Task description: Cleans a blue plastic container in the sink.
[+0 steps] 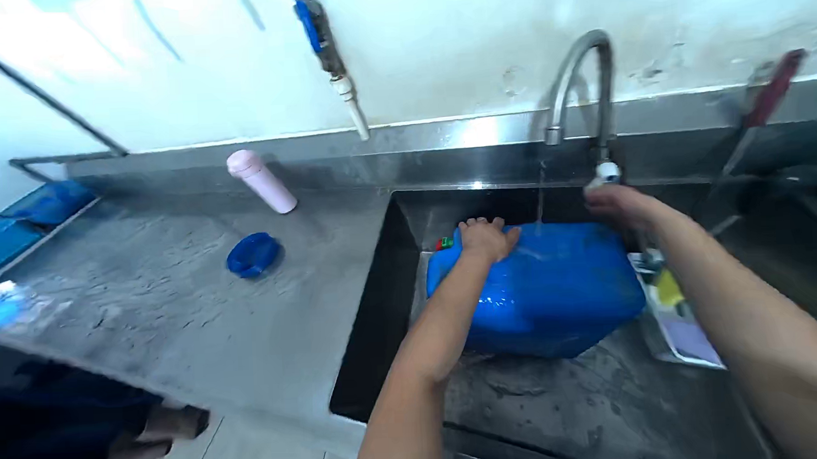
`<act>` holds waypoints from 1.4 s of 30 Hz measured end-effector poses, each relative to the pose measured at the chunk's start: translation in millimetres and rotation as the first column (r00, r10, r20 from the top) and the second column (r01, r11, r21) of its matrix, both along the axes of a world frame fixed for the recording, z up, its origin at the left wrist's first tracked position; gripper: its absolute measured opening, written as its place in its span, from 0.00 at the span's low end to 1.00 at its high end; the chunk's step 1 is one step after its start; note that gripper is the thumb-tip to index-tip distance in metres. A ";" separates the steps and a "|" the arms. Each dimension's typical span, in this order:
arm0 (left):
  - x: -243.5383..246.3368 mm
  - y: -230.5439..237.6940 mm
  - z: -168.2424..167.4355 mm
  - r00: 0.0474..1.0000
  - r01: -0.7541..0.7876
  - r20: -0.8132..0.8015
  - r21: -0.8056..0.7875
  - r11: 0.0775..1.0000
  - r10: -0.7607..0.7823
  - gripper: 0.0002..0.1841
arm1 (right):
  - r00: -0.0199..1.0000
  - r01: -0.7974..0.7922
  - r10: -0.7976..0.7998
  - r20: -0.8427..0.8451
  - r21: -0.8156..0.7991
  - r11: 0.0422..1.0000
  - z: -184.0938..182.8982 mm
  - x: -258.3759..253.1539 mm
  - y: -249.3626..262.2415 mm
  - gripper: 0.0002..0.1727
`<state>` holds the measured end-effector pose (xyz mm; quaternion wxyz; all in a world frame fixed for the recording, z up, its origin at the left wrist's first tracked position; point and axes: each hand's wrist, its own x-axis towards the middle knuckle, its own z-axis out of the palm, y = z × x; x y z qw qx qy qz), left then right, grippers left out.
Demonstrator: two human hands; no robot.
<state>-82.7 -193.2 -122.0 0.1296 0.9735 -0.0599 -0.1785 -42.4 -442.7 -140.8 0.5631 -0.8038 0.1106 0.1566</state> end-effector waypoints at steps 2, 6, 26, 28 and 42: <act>-16.8 41.3 13.6 0.995 -0.098 -0.028 0.050 0.994 0.100 0.36 | 0.984 -0.163 0.178 0.025 -0.290 0.943 8.6 -34.8 36.7 0.38; -99.3 91.6 37.9 0.974 -0.125 -0.188 0.001 0.992 0.123 0.36 | 0.898 -0.308 0.439 0.039 -0.657 0.688 48.6 -17.5 139.1 0.45; -13.4 530.3 -31.2 0.892 -0.314 0.305 -0.112 0.943 0.333 0.14 | 0.516 -0.217 0.773 0.369 -0.817 0.534 11.3 21.6 250.9 0.54; -17.9 536.0 -31.7 0.846 -0.259 0.409 -0.244 0.935 0.341 0.15 | 0.789 -0.147 0.567 0.234 -0.826 0.545 16.8 41.4 254.9 0.45; 49.4 542.0 -27.5 0.894 -0.307 0.201 -0.375 0.875 0.400 0.21 | 0.638 -0.194 0.722 0.267 -0.852 0.487 18.5 20.7 344.3 0.33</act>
